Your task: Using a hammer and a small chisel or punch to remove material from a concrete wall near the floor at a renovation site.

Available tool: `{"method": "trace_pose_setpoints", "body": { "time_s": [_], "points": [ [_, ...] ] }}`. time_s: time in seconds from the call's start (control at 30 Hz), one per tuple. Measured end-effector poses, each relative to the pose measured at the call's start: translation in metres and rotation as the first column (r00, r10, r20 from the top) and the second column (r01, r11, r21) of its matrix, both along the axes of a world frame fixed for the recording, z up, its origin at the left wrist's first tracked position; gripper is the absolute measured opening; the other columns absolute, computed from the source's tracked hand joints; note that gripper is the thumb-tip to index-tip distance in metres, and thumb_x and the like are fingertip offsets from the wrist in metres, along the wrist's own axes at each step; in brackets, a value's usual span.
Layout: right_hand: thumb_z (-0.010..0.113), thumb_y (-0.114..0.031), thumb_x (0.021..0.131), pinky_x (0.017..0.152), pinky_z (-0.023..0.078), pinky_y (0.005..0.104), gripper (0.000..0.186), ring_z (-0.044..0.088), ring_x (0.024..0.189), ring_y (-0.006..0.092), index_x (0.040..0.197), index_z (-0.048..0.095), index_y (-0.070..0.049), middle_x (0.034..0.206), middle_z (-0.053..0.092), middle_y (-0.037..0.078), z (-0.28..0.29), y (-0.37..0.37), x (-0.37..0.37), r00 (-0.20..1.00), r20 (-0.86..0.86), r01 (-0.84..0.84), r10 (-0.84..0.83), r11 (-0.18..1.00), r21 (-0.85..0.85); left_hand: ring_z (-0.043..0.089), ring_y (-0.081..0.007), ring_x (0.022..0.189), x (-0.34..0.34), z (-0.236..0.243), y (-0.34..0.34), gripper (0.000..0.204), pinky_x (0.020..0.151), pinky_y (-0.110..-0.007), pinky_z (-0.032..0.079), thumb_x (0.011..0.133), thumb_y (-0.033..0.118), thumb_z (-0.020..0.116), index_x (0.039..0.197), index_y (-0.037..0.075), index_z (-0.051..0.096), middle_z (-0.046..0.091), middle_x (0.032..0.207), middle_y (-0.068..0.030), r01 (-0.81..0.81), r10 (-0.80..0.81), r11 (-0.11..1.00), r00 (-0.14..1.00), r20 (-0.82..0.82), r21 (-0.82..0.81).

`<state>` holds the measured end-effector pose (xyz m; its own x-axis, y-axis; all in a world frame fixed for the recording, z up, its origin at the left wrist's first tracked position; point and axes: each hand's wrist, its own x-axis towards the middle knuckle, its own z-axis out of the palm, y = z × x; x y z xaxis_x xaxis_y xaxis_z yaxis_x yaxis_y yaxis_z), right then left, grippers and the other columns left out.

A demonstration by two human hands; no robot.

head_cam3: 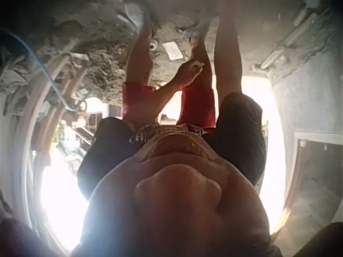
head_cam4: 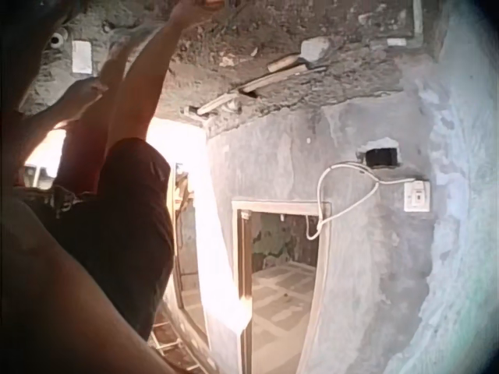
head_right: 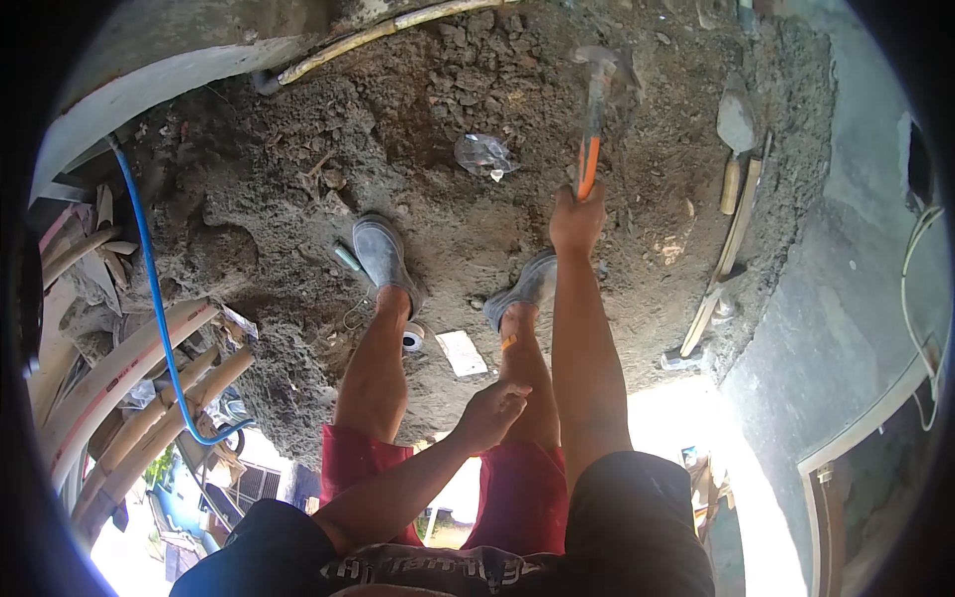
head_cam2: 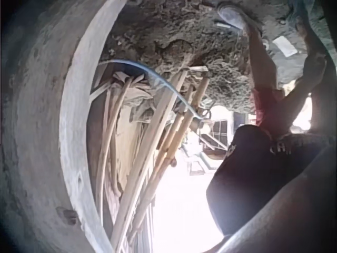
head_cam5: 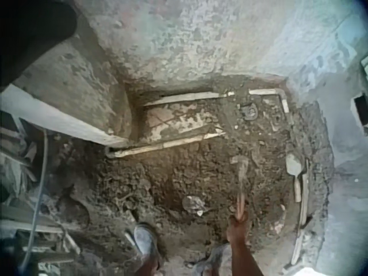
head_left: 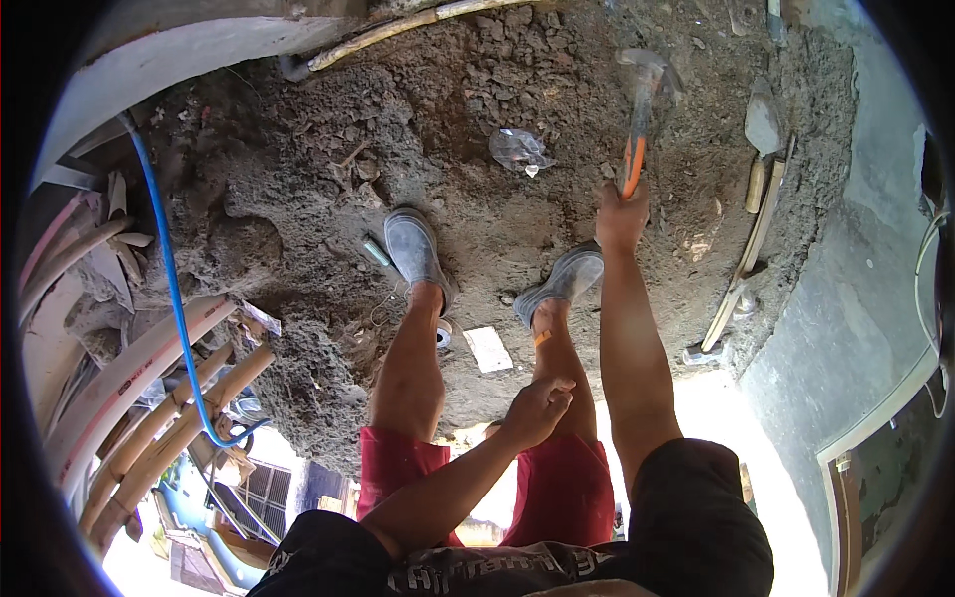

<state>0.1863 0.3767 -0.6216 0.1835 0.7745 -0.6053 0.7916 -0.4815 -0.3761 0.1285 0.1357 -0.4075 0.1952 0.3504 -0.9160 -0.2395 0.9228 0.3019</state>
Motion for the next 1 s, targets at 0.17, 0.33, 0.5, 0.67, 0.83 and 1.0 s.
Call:
{"method": "trace_pose_setpoints", "body": {
  "time_s": [0.17, 0.33, 0.5, 0.67, 0.83, 1.0],
  "points": [
    [0.064, -0.027, 0.091, 0.061, 0.045, 0.0462, 0.037, 0.06, 0.064, 0.0268, 0.11, 0.047, 0.0, 0.077, 0.058, 0.013, 0.032, 0.03, -0.024, 0.986, -0.165, 0.04, -0.009, 0.982, 0.185, 0.066, -0.0236, 0.102, 0.0, 0.001, 0.007, 0.032, 0.091, -0.035, 0.051, 0.099, 0.019, 0.054, 0.126, 0.003, 0.059, 0.068, 0.114, -0.0154, 0.019, -0.022, 0.997, 0.999, 0.041, 0.081],
    [0.065, -0.023, 0.091, 0.052, 0.045, 0.0428, 0.033, 0.062, 0.059, 0.0244, 0.107, 0.047, 0.0, 0.079, 0.061, 0.015, -0.039, 0.032, -0.055, 0.979, -0.099, -0.17, 0.178, 0.982, 0.082, 0.067, -0.0261, 0.103, 0.0, 0.002, 0.005, 0.033, 0.092, -0.036, 0.05, 0.098, 0.021, 0.054, 0.125, 0.003, 0.06, 0.068, 0.116, -0.0135, 0.01, -0.011, 0.995, 1.0, 0.01, 0.1],
    [0.064, -0.025, 0.091, 0.053, 0.047, 0.0446, 0.033, 0.063, 0.059, 0.0296, 0.104, 0.048, 0.0, 0.081, 0.062, 0.017, -0.083, 0.003, -0.063, 0.982, -0.184, -0.035, -0.043, 0.915, -0.401, 0.066, -0.0255, 0.106, -0.001, 0.0, 0.004, 0.034, 0.093, -0.037, 0.05, 0.099, 0.023, 0.054, 0.125, 0.003, 0.06, 0.068, 0.118, -0.0141, -0.032, 0.03, 0.996, 0.999, 0.032, 0.081],
    [0.063, -0.028, 0.091, 0.056, 0.047, 0.0466, 0.033, 0.063, 0.059, 0.0334, 0.102, 0.048, -0.001, 0.077, 0.061, 0.015, -0.027, -0.055, -0.072, 0.982, -0.186, -0.015, -0.028, 0.974, -0.226, 0.065, -0.0285, 0.109, 0.007, -0.003, -0.005, 0.035, 0.095, -0.037, 0.049, 0.099, 0.025, 0.055, 0.126, 0.003, 0.059, 0.067, 0.118, -0.0153, -0.073, 0.068, 0.994, 0.996, 0.059, 0.086],
    [0.06, -0.033, 0.096, 0.059, 0.047, 0.045, 0.033, 0.064, 0.064, 0.0327, 0.103, 0.048, -0.003, 0.073, 0.06, 0.016, 0.016, -0.088, -0.115, 0.927, -0.303, -0.178, 0.221, 0.97, 0.163, 0.05, -0.0358, 0.129, 0.004, -0.001, -0.006, 0.04, 0.103, -0.041, 0.043, 0.097, 0.024, 0.057, 0.133, 0.007, 0.052, 0.041, 0.147, -0.0205, 0.053, -0.047, 0.975, 0.998, -0.029, 0.217],
    [0.053, -0.042, 0.099, 0.06, 0.053, 0.0493, 0.043, 0.068, 0.074, 0.0396, 0.113, 0.044, -0.003, 0.086, 0.067, 0.023, -0.026, -0.071, -0.149, 0.865, 0.014, -0.495, 0.501, 0.85, 0.178, 0.063, -0.034, 0.108, -0.002, 0.005, 0.015, 0.034, 0.094, -0.041, 0.048, 0.096, 0.022, 0.054, 0.124, 0.003, 0.056, 0.066, 0.112, -0.0201, -0.071, 0.101, 0.965, 0.989, -0.109, 0.251]
  ]
}}
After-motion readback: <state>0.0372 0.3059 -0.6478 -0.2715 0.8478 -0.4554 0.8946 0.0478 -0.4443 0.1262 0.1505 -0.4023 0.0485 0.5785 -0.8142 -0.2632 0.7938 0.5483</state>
